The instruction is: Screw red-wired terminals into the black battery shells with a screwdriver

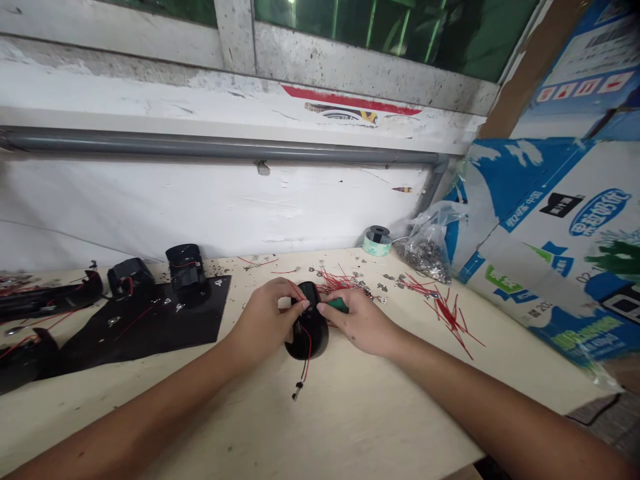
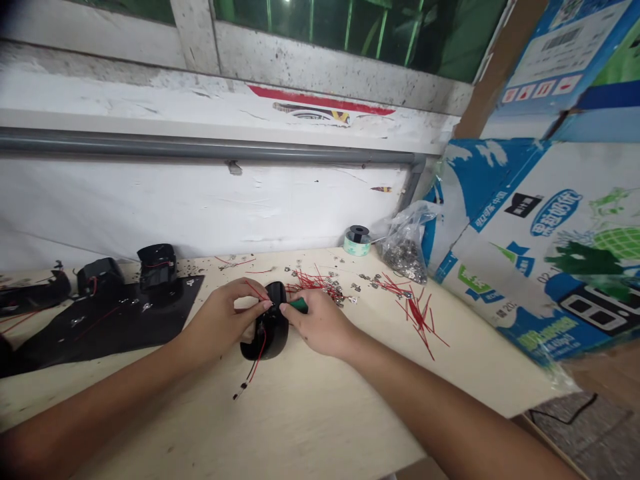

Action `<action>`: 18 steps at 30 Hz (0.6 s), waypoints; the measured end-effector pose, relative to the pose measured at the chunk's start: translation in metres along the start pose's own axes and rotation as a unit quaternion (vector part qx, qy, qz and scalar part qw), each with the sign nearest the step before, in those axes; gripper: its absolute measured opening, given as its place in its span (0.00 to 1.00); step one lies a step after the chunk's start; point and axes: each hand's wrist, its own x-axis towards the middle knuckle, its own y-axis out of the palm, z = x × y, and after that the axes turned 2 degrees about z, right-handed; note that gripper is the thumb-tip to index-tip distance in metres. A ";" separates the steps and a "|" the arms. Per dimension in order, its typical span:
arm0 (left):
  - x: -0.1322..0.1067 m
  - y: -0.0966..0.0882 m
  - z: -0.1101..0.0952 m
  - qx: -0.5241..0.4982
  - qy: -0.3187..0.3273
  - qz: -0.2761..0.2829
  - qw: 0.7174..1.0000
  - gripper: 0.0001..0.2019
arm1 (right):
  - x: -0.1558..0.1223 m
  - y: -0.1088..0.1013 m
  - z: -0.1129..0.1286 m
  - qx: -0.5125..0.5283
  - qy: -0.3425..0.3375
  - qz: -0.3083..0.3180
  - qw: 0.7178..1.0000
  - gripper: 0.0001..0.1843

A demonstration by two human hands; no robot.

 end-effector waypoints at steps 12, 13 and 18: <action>-0.004 0.006 0.005 -0.031 0.012 0.002 0.999 0.10 | 0.002 0.004 -0.003 0.079 -0.003 0.011 0.997 0.13; -0.004 0.005 0.005 -0.026 0.021 -0.008 0.999 0.09 | 0.002 0.005 -0.005 0.090 0.001 0.012 0.996 0.12; -0.005 0.005 0.004 -0.029 0.028 -0.006 0.999 0.09 | 0.002 0.009 -0.011 0.124 0.006 0.028 0.992 0.13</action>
